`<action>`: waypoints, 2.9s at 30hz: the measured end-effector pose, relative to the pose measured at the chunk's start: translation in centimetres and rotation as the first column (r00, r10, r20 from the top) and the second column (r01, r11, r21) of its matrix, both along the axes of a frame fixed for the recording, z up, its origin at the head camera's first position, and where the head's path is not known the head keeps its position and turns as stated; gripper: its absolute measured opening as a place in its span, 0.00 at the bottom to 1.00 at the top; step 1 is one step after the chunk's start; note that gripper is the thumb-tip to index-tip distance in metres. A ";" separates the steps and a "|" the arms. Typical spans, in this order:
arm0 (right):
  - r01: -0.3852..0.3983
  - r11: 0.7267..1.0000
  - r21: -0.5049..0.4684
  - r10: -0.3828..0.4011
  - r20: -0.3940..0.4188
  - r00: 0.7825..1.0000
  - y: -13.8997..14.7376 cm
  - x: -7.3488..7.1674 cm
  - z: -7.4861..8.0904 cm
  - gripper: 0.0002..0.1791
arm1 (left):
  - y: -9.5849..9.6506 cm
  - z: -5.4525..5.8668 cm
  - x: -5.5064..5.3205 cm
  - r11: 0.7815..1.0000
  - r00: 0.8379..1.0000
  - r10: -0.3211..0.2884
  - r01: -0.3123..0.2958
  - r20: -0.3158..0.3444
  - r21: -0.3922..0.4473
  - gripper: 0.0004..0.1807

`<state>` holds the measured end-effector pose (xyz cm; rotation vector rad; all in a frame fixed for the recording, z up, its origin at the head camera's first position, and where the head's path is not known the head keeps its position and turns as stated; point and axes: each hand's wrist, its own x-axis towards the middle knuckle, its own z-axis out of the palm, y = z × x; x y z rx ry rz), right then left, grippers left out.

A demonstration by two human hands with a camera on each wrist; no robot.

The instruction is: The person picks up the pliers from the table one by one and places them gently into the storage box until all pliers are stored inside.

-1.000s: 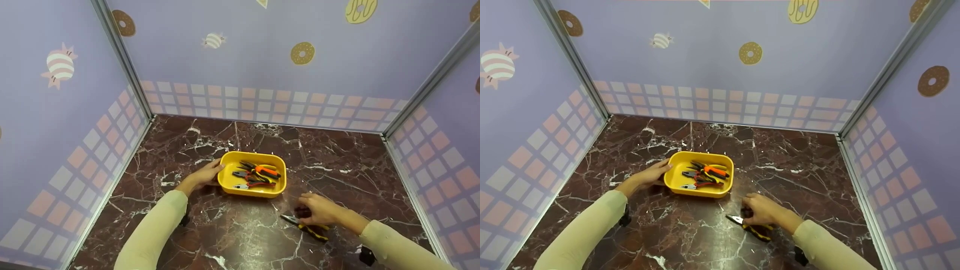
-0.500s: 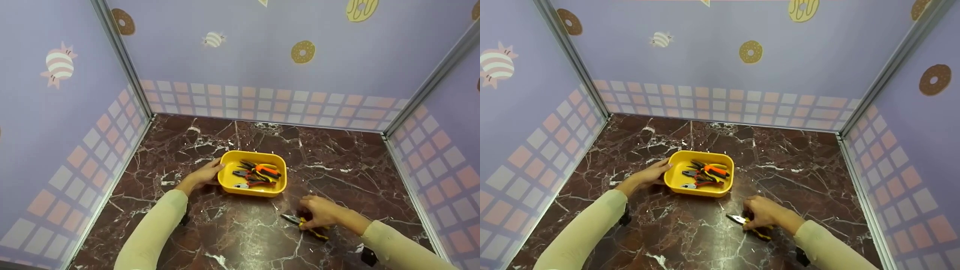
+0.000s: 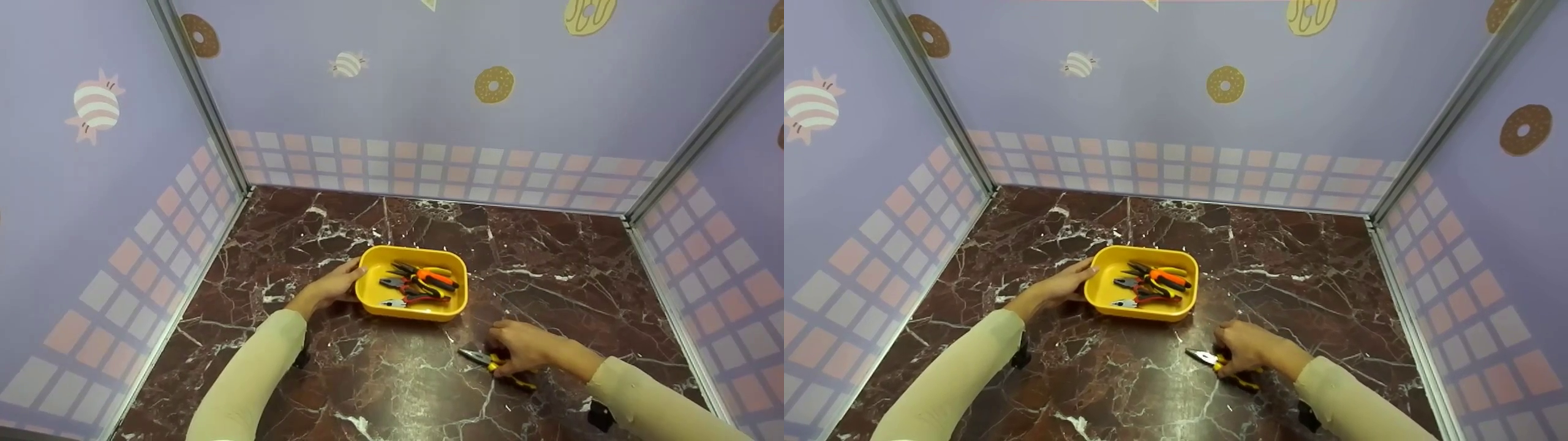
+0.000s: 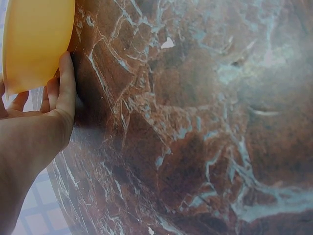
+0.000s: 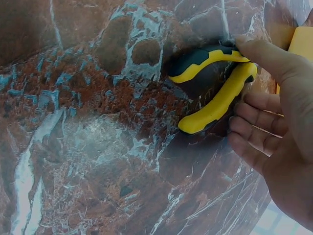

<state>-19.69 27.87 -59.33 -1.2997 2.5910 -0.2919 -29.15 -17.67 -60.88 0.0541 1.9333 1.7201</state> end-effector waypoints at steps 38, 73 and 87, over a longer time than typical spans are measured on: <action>0.028 0.994 -0.104 -0.048 -0.197 0.979 1.6 -0.5 -0.9 0.16 | 0.2 0.0 0.1 1.000 1.000 0.007 -0.007 0.019 0.026 0.33; 0.056 0.953 -0.299 -0.105 -0.151 0.983 -0.7 -2.6 2.0 0.16 | 0.0 0.1 0.1 1.000 1.000 0.021 -0.021 0.016 0.019 0.33; 0.067 0.932 -0.357 -0.101 -0.078 0.992 -1.9 -2.5 2.0 0.16 | 0.1 0.3 0.2 1.000 1.000 0.006 -0.006 0.016 0.015 0.32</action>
